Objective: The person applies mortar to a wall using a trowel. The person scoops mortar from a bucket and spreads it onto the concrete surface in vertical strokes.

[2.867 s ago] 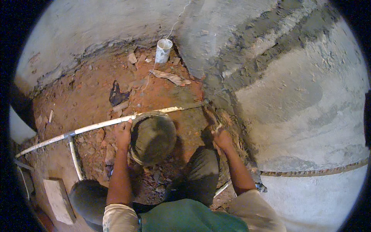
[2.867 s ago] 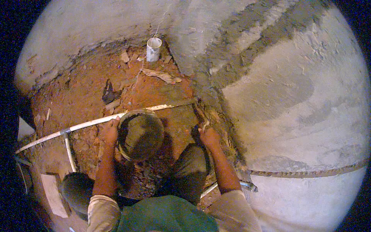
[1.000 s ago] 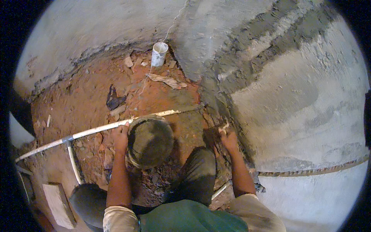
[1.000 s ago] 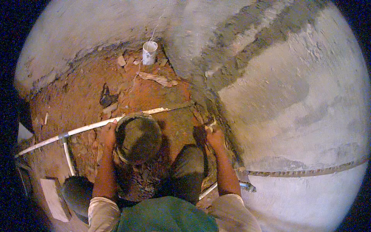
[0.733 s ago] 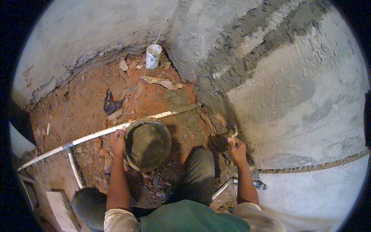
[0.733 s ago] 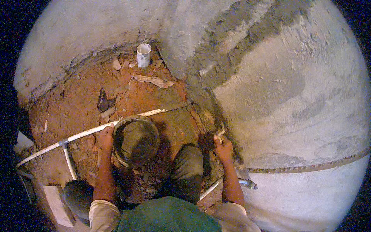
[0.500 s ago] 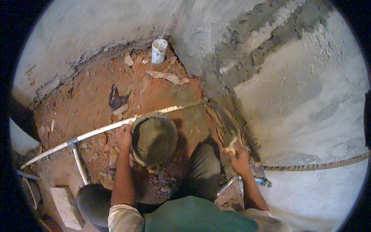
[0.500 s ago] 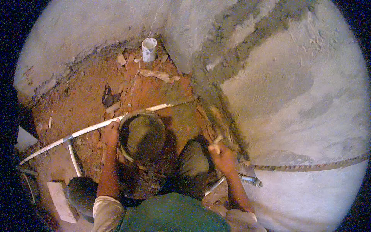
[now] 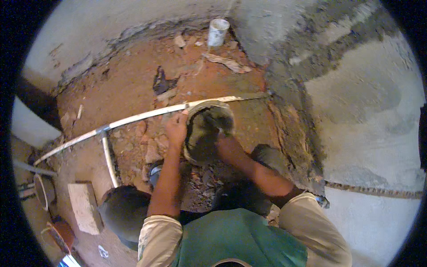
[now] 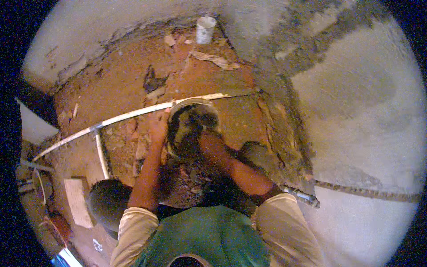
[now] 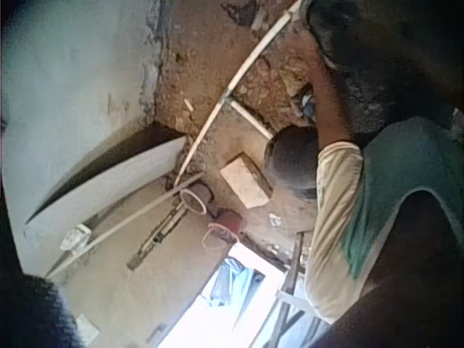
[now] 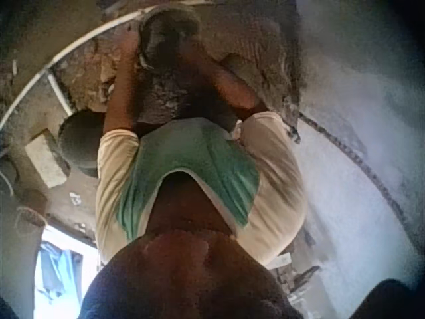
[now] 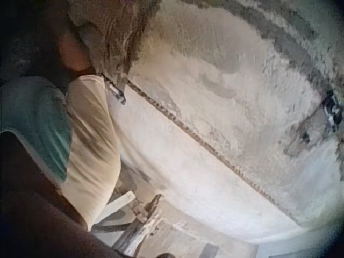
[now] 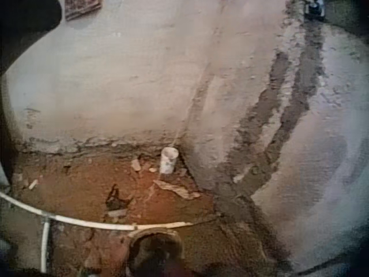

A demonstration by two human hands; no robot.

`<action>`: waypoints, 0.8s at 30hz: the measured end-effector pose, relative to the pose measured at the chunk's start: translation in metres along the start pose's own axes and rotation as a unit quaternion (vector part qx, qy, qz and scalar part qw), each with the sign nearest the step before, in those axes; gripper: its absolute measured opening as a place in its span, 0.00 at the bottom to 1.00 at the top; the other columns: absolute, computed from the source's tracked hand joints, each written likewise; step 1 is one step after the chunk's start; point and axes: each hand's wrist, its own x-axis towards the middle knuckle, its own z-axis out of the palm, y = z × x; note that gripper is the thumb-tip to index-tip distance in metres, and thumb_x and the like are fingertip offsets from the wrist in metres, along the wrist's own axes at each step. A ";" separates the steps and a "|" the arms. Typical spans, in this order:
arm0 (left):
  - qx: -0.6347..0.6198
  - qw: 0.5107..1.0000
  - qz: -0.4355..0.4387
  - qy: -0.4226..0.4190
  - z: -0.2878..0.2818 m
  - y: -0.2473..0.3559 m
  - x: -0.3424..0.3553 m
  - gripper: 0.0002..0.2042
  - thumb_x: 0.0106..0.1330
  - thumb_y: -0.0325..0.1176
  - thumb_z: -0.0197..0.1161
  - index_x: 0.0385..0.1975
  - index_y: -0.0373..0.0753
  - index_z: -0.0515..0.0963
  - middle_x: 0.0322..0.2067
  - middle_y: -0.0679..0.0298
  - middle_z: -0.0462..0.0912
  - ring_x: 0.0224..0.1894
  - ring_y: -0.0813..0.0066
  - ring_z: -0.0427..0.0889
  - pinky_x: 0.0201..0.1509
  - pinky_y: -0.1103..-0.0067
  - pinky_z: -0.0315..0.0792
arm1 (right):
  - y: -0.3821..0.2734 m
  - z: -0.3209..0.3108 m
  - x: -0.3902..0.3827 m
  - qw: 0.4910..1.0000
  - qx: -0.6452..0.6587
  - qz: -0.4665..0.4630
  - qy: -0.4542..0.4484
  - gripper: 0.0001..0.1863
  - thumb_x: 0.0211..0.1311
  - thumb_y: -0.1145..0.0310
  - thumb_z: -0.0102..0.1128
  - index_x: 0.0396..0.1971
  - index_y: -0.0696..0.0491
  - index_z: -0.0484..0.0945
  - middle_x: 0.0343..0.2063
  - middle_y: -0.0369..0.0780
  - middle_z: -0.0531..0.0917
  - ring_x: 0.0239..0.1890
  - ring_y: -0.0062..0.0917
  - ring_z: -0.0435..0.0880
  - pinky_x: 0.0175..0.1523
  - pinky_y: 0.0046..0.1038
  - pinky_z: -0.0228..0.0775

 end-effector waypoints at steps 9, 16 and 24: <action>-0.100 0.993 -0.056 -0.002 -0.011 -0.006 -0.004 0.18 0.59 0.42 0.58 0.15 0.33 0.73 0.14 0.64 0.71 0.20 0.77 0.66 0.27 0.77 0.62 | -0.006 -0.049 -0.030 0.998 -0.042 0.047 0.030 0.14 0.51 0.61 0.55 0.33 0.57 0.77 0.27 0.47 0.79 0.25 0.44 0.79 0.31 0.40 0.74; -0.030 0.999 -0.019 0.036 0.009 -0.013 0.002 0.19 0.60 0.45 0.57 0.19 0.33 0.76 0.16 0.60 0.74 0.21 0.70 0.69 0.30 0.73 0.64 | -0.002 -0.010 -0.007 0.982 0.025 -0.131 -0.131 0.15 0.52 0.58 0.53 0.38 0.49 0.75 0.25 0.45 0.79 0.30 0.41 0.80 0.34 0.41 0.73; -0.033 0.999 -0.024 -0.014 -0.012 0.009 0.003 0.17 0.60 0.43 0.58 0.23 0.32 0.77 0.18 0.63 0.74 0.24 0.73 0.68 0.32 0.76 0.64 | -0.008 -0.034 -0.043 0.951 0.299 -0.032 -0.073 0.24 0.57 0.47 0.49 0.36 0.55 0.75 0.31 0.49 0.80 0.34 0.43 0.79 0.40 0.39 0.70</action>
